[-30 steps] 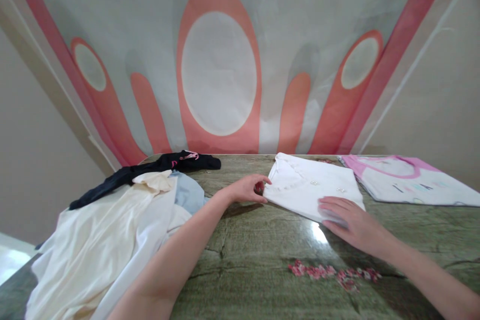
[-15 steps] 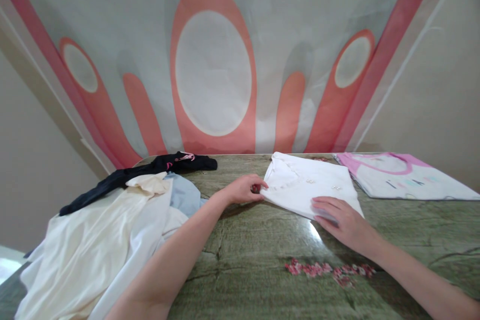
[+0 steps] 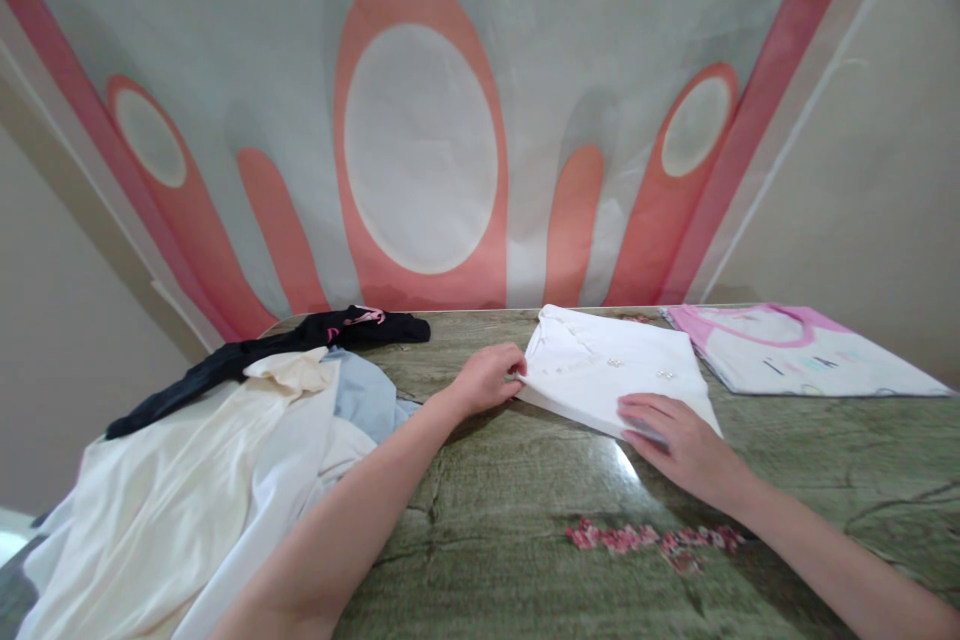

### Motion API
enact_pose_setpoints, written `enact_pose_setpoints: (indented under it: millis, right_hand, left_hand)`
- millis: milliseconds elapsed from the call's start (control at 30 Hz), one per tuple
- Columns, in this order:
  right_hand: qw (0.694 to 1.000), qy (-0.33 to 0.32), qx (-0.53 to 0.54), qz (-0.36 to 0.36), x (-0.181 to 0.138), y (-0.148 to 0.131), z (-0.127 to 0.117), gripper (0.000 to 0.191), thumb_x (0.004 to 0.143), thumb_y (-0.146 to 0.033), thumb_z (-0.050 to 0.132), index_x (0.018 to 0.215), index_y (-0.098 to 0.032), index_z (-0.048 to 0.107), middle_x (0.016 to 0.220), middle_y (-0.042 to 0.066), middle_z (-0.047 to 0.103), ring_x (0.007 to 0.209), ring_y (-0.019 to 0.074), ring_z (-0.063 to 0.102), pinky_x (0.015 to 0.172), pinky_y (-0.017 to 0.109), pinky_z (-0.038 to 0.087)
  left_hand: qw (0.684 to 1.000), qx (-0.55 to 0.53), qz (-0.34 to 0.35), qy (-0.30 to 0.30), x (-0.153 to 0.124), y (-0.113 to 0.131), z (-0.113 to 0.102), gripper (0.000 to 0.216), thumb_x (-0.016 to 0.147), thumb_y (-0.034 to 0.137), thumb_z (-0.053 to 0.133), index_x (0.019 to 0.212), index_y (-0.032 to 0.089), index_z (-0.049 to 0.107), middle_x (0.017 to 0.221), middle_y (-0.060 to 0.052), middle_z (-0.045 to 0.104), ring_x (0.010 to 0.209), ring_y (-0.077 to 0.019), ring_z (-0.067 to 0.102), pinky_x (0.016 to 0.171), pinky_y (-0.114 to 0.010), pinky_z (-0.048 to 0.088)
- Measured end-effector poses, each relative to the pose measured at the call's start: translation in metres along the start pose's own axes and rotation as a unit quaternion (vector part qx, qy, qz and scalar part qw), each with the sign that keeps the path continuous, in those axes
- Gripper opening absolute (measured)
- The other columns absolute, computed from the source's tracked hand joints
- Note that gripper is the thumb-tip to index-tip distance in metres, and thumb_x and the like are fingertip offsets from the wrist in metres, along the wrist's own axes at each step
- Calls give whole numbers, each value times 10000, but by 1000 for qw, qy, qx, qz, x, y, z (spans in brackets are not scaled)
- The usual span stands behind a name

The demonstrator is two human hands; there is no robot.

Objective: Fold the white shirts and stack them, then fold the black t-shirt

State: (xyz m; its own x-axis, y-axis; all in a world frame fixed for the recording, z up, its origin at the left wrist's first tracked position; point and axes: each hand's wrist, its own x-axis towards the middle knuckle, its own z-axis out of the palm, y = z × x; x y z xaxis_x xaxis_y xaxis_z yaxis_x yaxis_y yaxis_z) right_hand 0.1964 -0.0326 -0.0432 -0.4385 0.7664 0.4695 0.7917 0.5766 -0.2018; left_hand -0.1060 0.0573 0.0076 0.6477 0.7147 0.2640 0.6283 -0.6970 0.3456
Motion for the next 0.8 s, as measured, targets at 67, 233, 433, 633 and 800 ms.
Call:
enact_pose_setpoints:
  millis: [67, 233, 433, 633, 800]
  right_hand:
    - [1000, -1, -3, -1, 0, 0, 0, 247, 843, -335, 491, 1029, -225, 612, 1105, 70, 609, 1026, 232, 558, 879, 405, 466]
    - [1000, -7, -4, 0, 0, 1, 1, 238, 844, -328, 497, 1032, -226, 601, 1112, 66, 600, 1031, 226, 549, 879, 406, 460]
    - [1000, -11, -4, -1, -1, 1, 2, 232, 844, -313, 497, 1038, -224, 589, 1117, 62, 596, 1032, 220, 545, 886, 411, 454]
    - [1000, -9, -2, 1, 1, -2, -1, 244, 838, -316, 506, 1043, -218, 596, 1115, 74, 599, 1024, 229, 552, 874, 408, 461]
    - [1000, -7, -4, -8, 1, -2, -1, 247, 829, -313, 516, 1035, -211, 606, 1101, 79, 610, 1024, 234, 556, 864, 412, 465]
  left_hand:
    - [1000, 14, -6, 8, 0, 1, 2, 121, 704, 161, 552, 821, 185, 539, 850, -13, 544, 794, -154, 509, 717, -237, 382]
    - [999, 31, -6, 10, -1, 5, 8, 122, 694, 163, 542, 804, 193, 498, 896, -17, 535, 811, -162, 511, 701, -238, 379]
    - [998, 52, -46, -8, 0, 7, 13, 107, 696, 150, 524, 790, 202, 514, 811, -11, 572, 755, -173, 532, 653, -241, 364]
    - [996, 47, -74, 5, 0, 10, 15, 263, 723, 165, 526, 980, 221, 525, 842, -7, 614, 767, -183, 571, 637, -239, 371]
    - [995, -1, -90, 32, 0, 9, 19, 483, 693, 133, 562, 1156, 245, 483, 1029, -7, 610, 894, -181, 575, 733, -235, 412]
